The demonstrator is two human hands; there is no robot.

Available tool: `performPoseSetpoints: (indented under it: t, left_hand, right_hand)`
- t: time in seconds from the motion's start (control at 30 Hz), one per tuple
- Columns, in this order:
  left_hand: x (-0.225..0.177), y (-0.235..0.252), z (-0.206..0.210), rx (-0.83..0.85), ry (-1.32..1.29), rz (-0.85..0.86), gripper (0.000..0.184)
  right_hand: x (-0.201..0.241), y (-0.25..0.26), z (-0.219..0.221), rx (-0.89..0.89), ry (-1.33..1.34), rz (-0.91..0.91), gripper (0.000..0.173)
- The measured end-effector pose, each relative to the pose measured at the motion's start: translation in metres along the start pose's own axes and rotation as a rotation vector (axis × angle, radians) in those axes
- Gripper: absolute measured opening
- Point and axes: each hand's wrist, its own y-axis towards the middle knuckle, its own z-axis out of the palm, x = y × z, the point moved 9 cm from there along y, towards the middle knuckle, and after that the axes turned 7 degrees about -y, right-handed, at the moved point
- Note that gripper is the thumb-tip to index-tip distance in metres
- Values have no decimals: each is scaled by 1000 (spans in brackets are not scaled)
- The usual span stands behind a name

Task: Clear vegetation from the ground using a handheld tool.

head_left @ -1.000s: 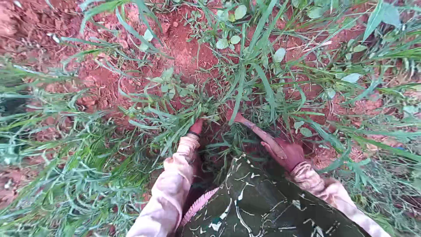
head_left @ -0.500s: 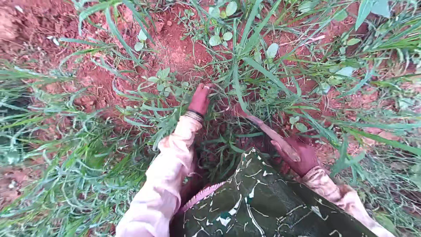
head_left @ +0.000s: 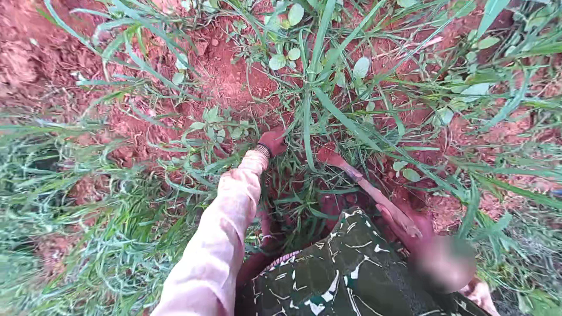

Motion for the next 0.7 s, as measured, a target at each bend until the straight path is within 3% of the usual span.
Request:
performPoseSetpoints:
  t: [0.13, 0.27, 0.47, 0.6, 0.7]
  left_hand:
    - [-12, 14, 2, -170, -65, 82, 51]
    - [-8, 14, 21, -244, -173, 45, 48]
    - [6, 13, 51, -610, -499, -44, 37]
    - [27, 33, 59, -582, -946, -147, 41]
    - [58, 79, 78, -637, -935, -148, 38]
  right_hand:
    - [-3, -2, 0, -18, 27, 6, 63]
    - [-6, -4, 1, -35, 39, 8, 59]
    - [-5, -5, 1, -25, 33, 15, 61]
    - [-3, -9, -3, -64, 31, -9, 62]
    - [0, -10, -8, -75, 23, 8, 61]
